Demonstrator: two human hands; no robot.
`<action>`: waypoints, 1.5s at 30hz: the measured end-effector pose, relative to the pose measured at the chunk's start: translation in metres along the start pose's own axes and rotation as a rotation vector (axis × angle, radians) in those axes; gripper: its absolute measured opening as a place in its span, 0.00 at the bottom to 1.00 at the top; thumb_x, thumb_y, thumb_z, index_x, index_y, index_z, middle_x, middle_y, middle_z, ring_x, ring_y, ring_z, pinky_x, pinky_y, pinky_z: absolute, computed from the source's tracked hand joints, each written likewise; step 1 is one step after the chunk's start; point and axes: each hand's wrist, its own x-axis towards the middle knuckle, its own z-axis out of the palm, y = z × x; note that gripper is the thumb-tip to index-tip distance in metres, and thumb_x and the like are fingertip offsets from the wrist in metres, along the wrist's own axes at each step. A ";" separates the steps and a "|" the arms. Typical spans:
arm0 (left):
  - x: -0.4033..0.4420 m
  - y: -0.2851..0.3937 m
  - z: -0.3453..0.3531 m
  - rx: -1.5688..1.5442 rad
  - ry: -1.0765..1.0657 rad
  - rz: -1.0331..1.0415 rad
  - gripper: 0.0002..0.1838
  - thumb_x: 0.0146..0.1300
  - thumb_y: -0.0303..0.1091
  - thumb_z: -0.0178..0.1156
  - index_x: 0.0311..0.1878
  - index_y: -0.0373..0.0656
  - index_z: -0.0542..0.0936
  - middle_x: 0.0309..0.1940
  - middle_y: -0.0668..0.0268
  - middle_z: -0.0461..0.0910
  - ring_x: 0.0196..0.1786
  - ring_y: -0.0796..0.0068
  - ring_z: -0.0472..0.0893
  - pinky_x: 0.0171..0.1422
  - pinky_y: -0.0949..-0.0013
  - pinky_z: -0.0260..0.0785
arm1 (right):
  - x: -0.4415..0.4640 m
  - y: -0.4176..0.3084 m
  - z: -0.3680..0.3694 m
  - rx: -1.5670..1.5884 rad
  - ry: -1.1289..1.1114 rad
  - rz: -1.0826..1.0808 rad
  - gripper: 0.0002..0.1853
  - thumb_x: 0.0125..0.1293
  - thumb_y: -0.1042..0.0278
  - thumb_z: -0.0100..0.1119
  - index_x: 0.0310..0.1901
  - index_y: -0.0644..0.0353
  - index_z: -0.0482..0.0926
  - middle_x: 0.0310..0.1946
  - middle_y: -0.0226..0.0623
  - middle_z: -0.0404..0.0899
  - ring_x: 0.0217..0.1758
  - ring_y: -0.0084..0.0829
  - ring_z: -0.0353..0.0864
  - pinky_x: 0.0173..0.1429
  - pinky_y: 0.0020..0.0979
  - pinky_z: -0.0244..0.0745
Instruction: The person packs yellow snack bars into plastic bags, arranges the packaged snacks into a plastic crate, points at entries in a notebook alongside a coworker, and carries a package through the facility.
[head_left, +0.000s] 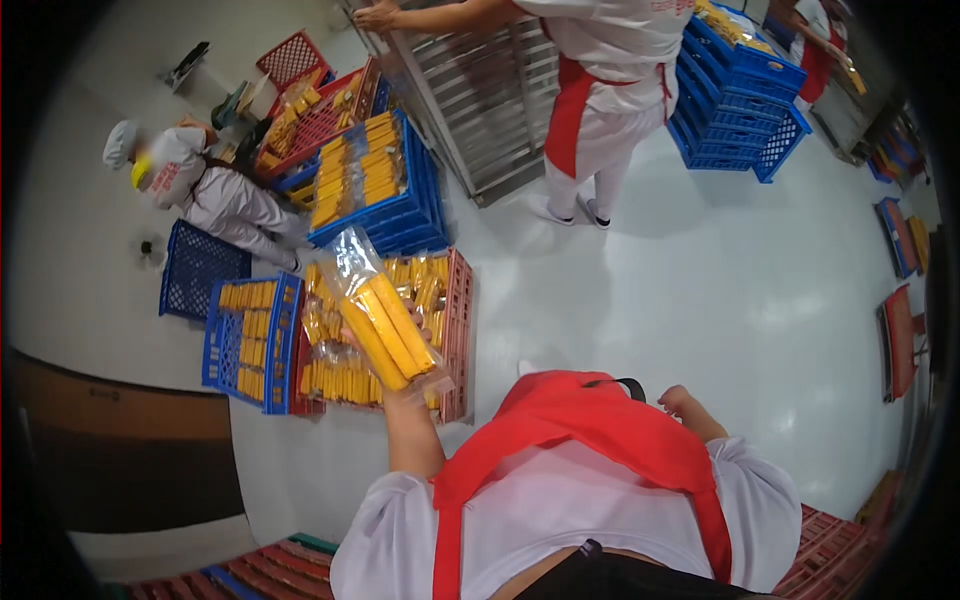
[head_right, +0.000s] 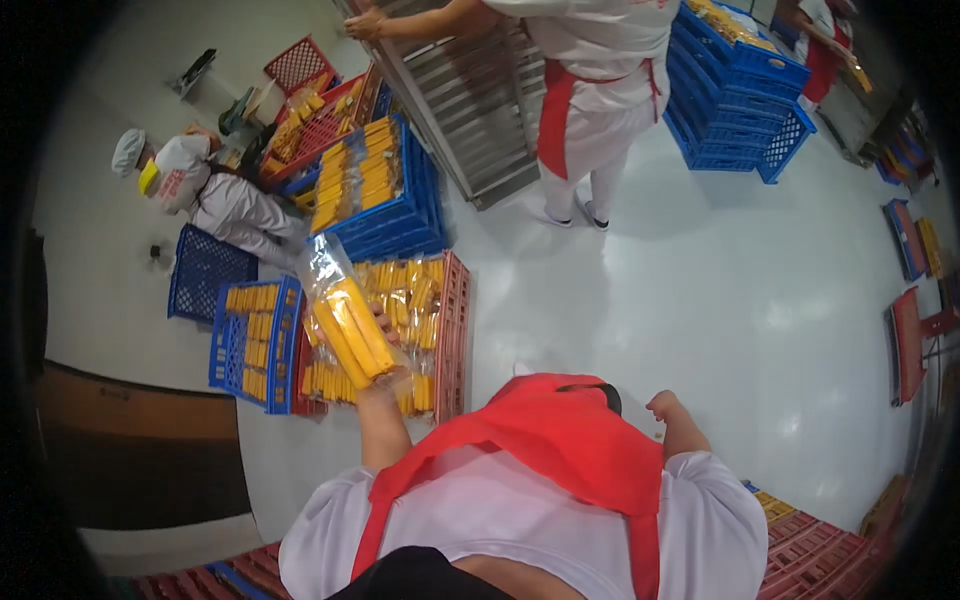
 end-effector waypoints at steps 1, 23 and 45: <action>-0.008 0.004 -0.001 0.030 -0.010 -0.009 0.47 0.43 0.69 0.53 0.57 0.39 0.59 0.41 0.54 0.68 0.39 0.60 0.70 0.38 0.58 0.70 | 0.001 0.003 0.006 -0.117 -0.012 -0.127 0.14 0.54 0.59 0.50 0.26 0.62 0.77 0.20 0.37 0.77 0.20 0.30 0.77 0.25 0.31 0.72; 0.007 0.088 -0.037 -0.030 -0.097 -0.054 0.45 0.44 0.70 0.50 0.55 0.41 0.62 0.43 0.55 0.70 0.35 0.64 0.72 0.36 0.63 0.69 | -0.034 -0.170 -0.127 0.519 0.513 -0.269 0.11 0.49 0.67 0.56 0.33 0.64 0.77 0.21 0.35 0.74 0.19 0.25 0.71 0.22 0.28 0.65; 0.039 0.174 -0.115 -0.211 0.154 0.162 0.44 0.41 0.68 0.55 0.54 0.43 0.62 0.39 0.54 0.70 0.33 0.62 0.73 0.34 0.60 0.70 | -0.168 -0.709 -0.454 -0.678 1.124 -1.083 0.18 0.49 0.67 0.56 0.43 0.62 0.73 0.47 0.45 0.67 0.49 0.43 0.69 0.51 0.32 0.66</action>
